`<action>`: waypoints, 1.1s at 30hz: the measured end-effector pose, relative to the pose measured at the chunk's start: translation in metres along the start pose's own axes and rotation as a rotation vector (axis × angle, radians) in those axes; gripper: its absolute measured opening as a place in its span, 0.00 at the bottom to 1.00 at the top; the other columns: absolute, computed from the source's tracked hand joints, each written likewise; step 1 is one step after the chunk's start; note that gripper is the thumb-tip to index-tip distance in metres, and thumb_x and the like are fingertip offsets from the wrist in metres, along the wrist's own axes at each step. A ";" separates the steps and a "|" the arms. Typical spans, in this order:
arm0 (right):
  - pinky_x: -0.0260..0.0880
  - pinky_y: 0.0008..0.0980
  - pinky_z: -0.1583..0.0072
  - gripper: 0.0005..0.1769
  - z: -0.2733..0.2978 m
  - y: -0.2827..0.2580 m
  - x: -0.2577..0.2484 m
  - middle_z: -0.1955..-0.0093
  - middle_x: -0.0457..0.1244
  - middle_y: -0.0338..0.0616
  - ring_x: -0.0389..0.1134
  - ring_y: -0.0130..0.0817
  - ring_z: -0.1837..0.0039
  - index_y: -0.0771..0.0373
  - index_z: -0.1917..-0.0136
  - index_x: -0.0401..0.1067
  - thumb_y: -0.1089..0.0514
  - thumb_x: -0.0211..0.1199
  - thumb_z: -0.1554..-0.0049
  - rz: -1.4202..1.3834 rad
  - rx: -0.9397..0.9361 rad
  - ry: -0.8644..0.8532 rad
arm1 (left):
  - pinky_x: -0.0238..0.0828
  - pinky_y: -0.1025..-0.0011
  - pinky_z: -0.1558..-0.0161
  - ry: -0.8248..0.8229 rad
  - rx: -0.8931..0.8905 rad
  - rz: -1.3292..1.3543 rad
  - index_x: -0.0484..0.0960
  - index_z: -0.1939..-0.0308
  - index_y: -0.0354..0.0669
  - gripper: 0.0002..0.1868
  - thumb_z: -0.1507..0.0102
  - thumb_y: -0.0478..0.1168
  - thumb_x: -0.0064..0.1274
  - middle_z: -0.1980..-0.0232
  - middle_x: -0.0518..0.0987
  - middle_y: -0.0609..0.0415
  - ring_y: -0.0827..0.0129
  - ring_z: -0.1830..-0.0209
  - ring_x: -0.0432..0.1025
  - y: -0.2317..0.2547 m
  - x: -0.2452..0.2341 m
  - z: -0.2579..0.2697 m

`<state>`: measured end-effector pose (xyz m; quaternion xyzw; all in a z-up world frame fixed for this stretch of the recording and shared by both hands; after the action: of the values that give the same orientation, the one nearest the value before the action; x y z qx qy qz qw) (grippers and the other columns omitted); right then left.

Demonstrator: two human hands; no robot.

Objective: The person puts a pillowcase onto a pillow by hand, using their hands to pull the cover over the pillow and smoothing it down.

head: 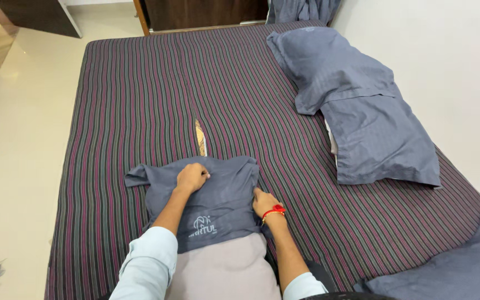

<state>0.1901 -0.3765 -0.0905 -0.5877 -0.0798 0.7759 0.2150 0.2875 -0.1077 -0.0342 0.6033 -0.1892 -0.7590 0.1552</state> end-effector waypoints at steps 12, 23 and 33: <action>0.72 0.46 0.48 0.09 0.062 -0.014 0.003 0.57 0.68 0.51 0.72 0.52 0.51 0.59 0.53 0.74 0.54 0.57 0.41 -0.126 -0.251 -0.449 | 0.72 0.53 0.49 0.350 0.091 -0.015 0.86 0.57 0.44 0.12 0.36 0.46 0.54 0.52 0.83 0.47 0.50 0.50 0.77 0.000 -0.071 0.023; 0.68 0.41 0.42 0.16 0.068 -0.088 -0.076 0.47 0.65 0.46 0.69 0.46 0.43 0.61 0.48 0.72 0.53 0.67 0.47 -0.227 -0.565 0.117 | 0.69 0.58 0.48 0.407 0.512 0.087 0.81 0.57 0.41 0.12 0.40 0.43 0.57 0.52 0.77 0.50 0.53 0.48 0.70 0.056 -0.062 0.208; 0.66 0.40 0.43 0.06 0.075 -0.091 -0.062 0.52 0.64 0.44 0.64 0.43 0.46 0.62 0.54 0.76 0.59 0.62 0.44 -0.161 -0.765 0.071 | 0.70 0.61 0.54 0.113 0.441 0.277 0.82 0.60 0.40 0.09 0.36 0.42 0.54 0.62 0.80 0.50 0.56 0.58 0.75 0.019 -0.036 0.230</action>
<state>0.1547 -0.3119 0.0200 -0.6436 -0.4016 0.6501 0.0432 0.0717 -0.0847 0.0515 0.6324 -0.4218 -0.6360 0.1329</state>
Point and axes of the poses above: each hand's wrist, its own z-axis away from the middle knuckle, its own x-axis out of the palm, y = z × x, the point moved 10 cm from there along -z, towards the middle knuckle
